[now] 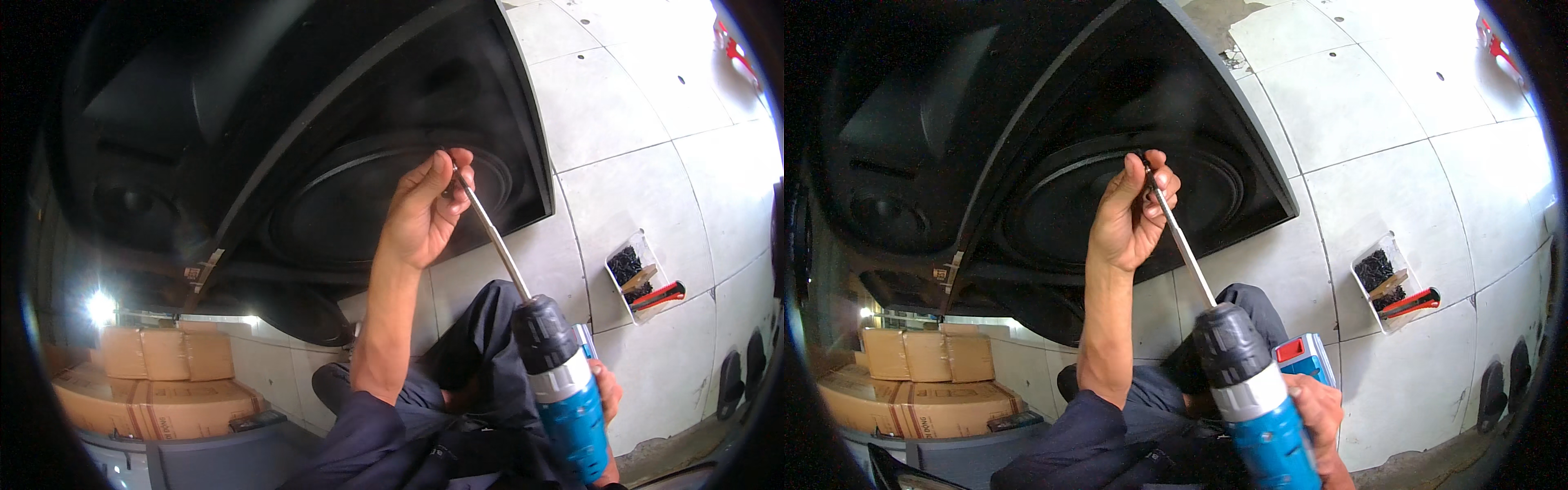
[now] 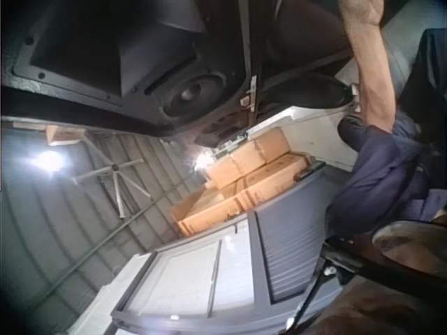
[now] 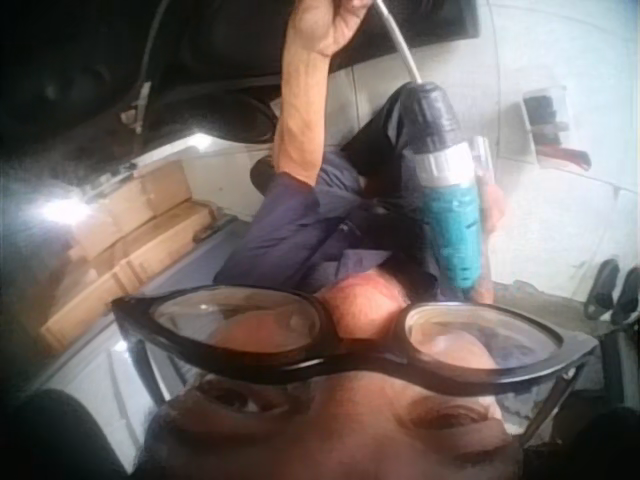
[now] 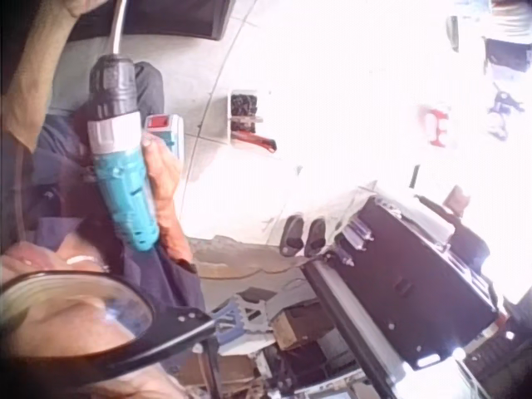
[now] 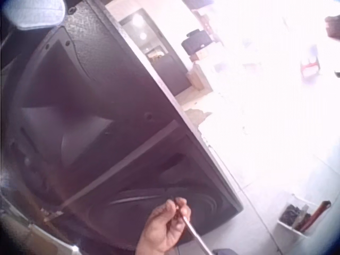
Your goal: The person uses a cordless drill to fasten screws into a large black speaker cabinet. They reposition the speaker, insert a speaker cone into the cabinet, and continue securing the assembly with screws.
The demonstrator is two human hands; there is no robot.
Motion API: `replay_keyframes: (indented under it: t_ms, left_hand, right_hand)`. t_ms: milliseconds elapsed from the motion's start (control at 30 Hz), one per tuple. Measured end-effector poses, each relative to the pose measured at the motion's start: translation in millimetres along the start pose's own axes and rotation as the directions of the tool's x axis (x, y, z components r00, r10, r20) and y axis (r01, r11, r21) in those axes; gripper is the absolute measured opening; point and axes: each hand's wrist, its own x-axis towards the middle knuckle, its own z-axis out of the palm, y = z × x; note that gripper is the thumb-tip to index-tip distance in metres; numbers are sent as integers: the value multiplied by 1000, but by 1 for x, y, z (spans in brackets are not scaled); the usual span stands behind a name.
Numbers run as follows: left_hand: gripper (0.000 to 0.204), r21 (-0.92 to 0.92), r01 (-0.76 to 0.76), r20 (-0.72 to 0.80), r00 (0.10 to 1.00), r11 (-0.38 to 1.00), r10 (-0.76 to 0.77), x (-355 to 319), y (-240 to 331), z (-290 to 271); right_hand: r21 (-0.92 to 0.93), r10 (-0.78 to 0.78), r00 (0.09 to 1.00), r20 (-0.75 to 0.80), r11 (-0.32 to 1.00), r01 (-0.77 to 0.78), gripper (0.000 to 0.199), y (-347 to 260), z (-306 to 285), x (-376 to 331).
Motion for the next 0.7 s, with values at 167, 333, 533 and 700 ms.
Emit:
replay_keyframes:
  t_ms: [167,333,533,700]
  left_hand:
    - [31,24,-107,-93,990,994,109,0,-2,12]
    - [31,47,-122,-110,986,991,126,4,4,8]
    - [31,73,-125,-136,982,989,134,5,2,8]
    - [29,139,-129,-144,978,982,149,4,7,8]
  right_hand:
    - [78,-168,984,61,984,163,43,-15,19,41]
    - [115,-158,986,43,982,152,48,-15,31,45]
    - [105,-131,989,72,987,124,49,-19,33,46]
    - [97,-117,983,140,990,105,62,-26,31,44]
